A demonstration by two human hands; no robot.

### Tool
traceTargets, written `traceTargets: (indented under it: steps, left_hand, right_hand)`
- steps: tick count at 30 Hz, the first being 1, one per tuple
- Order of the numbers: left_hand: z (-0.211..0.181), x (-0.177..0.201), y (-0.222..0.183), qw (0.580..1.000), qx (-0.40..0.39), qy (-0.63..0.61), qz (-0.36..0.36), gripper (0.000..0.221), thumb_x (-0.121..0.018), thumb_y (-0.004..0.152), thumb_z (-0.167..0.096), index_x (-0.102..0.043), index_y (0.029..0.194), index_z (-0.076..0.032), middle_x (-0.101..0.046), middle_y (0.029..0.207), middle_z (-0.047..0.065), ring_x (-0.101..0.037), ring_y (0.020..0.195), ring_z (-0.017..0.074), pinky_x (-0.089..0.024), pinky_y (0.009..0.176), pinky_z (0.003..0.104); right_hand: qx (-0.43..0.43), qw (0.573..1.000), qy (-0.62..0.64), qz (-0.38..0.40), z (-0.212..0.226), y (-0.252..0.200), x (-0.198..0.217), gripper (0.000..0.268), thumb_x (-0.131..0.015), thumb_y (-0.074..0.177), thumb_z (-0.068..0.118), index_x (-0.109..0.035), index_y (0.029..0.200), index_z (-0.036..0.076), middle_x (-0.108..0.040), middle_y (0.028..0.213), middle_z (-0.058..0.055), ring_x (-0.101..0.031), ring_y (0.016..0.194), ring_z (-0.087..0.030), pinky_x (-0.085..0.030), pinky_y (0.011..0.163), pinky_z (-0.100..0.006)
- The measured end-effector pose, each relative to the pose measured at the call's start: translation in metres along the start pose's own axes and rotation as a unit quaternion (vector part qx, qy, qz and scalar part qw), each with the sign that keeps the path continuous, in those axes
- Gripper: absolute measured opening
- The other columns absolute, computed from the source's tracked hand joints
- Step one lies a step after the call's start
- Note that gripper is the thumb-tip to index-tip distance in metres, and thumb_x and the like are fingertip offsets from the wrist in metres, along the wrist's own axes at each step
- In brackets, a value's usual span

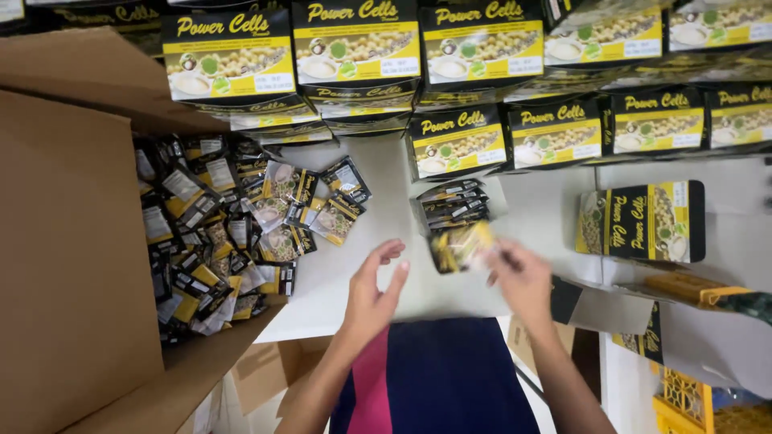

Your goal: The person picks up small food pouches from a large cardboard box and inserts them into empty product boxes displayed on a table.

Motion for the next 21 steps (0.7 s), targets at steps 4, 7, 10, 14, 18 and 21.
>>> traceTargets:
  steps: [4, 7, 10, 14, 18, 21]
  left_hand:
    - [0.010, -0.014, 0.012, 0.996, 0.090, -0.005, 0.018, 0.051, -0.067, 0.096, -0.026, -0.053, 0.139, -0.002, -0.072, 0.124, 0.017, -0.071, 0.109, 0.0275, -0.056, 0.094, 0.039]
    - [0.036, -0.035, 0.017, 0.990, 0.138, 0.014, 0.027, 0.065, -0.068, 0.094, -0.032, -0.043, 0.146, -0.002, -0.066, 0.131, 0.020, -0.068, 0.112, 0.0304, -0.055, 0.092, 0.040]
    - [0.063, -0.060, 0.025, 0.997, 0.073, 0.013, -0.009, 0.076, -0.070, 0.097, -0.031, -0.031, 0.151, 0.005, -0.058, 0.137, 0.032, -0.062, 0.122, 0.0395, -0.052, 0.098, 0.044]
    - [0.061, -0.086, 0.065, 0.998, 0.011, 0.057, -0.024, 0.079, -0.069, 0.100, -0.026, -0.024, 0.154, 0.011, -0.052, 0.139, 0.042, -0.061, 0.119, 0.0503, -0.053, 0.097, 0.049]
    - [0.084, -0.093, 0.077, 0.989, 0.060, 0.122, 0.054, 0.091, -0.061, 0.084, -0.007, -0.010, 0.158, 0.010, -0.058, 0.127, 0.041, -0.067, 0.098, 0.0521, -0.057, 0.086, 0.052]
    - [0.107, -0.075, 0.069, 0.983, 0.073, 0.150, 0.079, 0.095, -0.055, 0.079, 0.003, -0.008, 0.162, 0.007, -0.060, 0.124, 0.041, -0.069, 0.094, 0.0512, -0.057, 0.086, 0.052]
  right_hand:
    - [0.211, 0.950, -0.186, -0.134, 0.074, 0.013, 0.006, 0.058, -0.085, 0.084, 0.019, -0.061, 0.130, -0.010, -0.067, 0.122, -0.026, -0.070, 0.102, -0.031, -0.059, 0.078, -0.038]
    - [0.197, 0.929, -0.260, -0.174, 0.054, 0.001, -0.003, 0.038, -0.075, 0.097, 0.017, -0.068, 0.131, 0.004, -0.067, 0.134, -0.018, -0.065, 0.124, -0.033, -0.055, 0.104, -0.043]
    - [0.307, 0.907, -0.283, -0.054, 0.050, 0.017, -0.046, 0.065, -0.070, 0.097, 0.015, -0.044, 0.153, -0.003, -0.041, 0.161, -0.027, -0.039, 0.147, -0.045, -0.033, 0.121, -0.053]
    - [0.343, 0.819, -0.461, 0.017, 0.019, 0.038, -0.081, 0.078, -0.071, 0.087, 0.017, -0.033, 0.154, 0.001, -0.029, 0.161, -0.026, -0.031, 0.147, -0.051, -0.025, 0.120, -0.056]
    - [0.321, 0.880, -0.349, -0.011, 0.020, 0.027, -0.059, 0.058, -0.070, 0.090, 0.018, -0.054, 0.142, 0.000, -0.051, 0.149, -0.028, -0.048, 0.136, -0.047, -0.038, 0.114, -0.053]
    - [0.257, 0.946, -0.139, -0.142, -0.013, 0.013, -0.009, 0.024, -0.065, 0.102, 0.015, -0.066, 0.122, 0.002, -0.067, 0.130, -0.019, -0.063, 0.121, -0.032, -0.049, 0.109, -0.043]
Point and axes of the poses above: each hand's wrist, its own y-axis towards the middle knuckle, its own x-axis out of the back of the hand, z = x × y, the point moved 6 cm from there along y, towards the middle knuckle
